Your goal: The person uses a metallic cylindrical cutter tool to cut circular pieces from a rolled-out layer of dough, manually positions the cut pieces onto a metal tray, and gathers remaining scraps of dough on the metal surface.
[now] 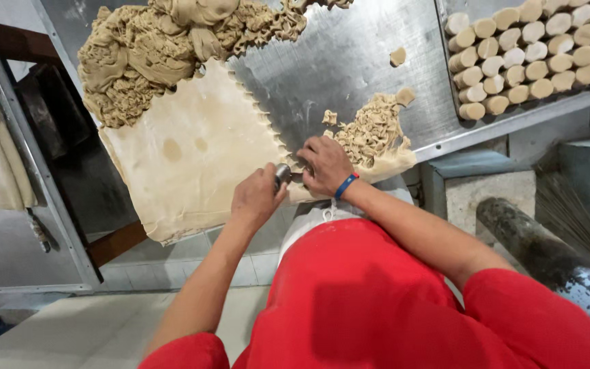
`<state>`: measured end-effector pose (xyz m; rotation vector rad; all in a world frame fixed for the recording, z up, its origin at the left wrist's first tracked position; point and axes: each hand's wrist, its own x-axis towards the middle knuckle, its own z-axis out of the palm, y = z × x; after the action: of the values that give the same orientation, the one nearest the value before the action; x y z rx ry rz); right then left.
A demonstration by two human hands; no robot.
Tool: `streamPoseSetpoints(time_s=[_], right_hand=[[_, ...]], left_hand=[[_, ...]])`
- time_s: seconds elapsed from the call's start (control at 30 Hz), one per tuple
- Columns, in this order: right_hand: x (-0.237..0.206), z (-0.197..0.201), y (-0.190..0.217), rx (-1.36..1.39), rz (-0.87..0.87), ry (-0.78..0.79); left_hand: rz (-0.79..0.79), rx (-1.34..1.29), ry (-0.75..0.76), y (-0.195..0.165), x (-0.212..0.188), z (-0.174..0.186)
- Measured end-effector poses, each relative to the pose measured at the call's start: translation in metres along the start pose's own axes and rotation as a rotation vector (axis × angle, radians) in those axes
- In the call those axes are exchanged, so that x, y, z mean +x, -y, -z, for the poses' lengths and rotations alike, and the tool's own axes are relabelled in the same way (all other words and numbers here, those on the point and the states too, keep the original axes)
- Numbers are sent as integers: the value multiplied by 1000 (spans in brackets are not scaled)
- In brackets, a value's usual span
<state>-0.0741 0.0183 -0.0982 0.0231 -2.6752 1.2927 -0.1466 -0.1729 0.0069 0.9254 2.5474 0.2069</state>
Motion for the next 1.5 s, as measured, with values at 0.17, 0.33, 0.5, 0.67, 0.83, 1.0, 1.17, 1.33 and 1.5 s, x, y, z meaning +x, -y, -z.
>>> streamPoseSetpoints(time_s=[0.17,0.33,0.5,0.67,0.83,1.0,1.17,1.33,1.5], right_hand=[[1,0,-4,-9,69,35],[4,-14,-5,-164,-24,212],[-2,-11,-11,-27,-27,-62],[-2,-6,-12,27,12,-39],[3,2,-7,27,17,-33],[5,2,-6,43,-6,-15],[13,-29,-5,-271,22,78],[-2,-34,-19,-241,228,242],[-10,-18,-6,-139,271,104]], left_hand=[[-5,-79,100,4,29,-26],[-13,-100,101,2,41,-53],[-297,-374,-65,-7,15,-42],[157,-327,-5,4,6,0],[75,-10,18,6,20,13],[33,-8,86,5,46,-9],[36,-67,112,18,63,-40],[-107,-201,20,35,44,-54],[-446,-477,-177,35,10,-69]])
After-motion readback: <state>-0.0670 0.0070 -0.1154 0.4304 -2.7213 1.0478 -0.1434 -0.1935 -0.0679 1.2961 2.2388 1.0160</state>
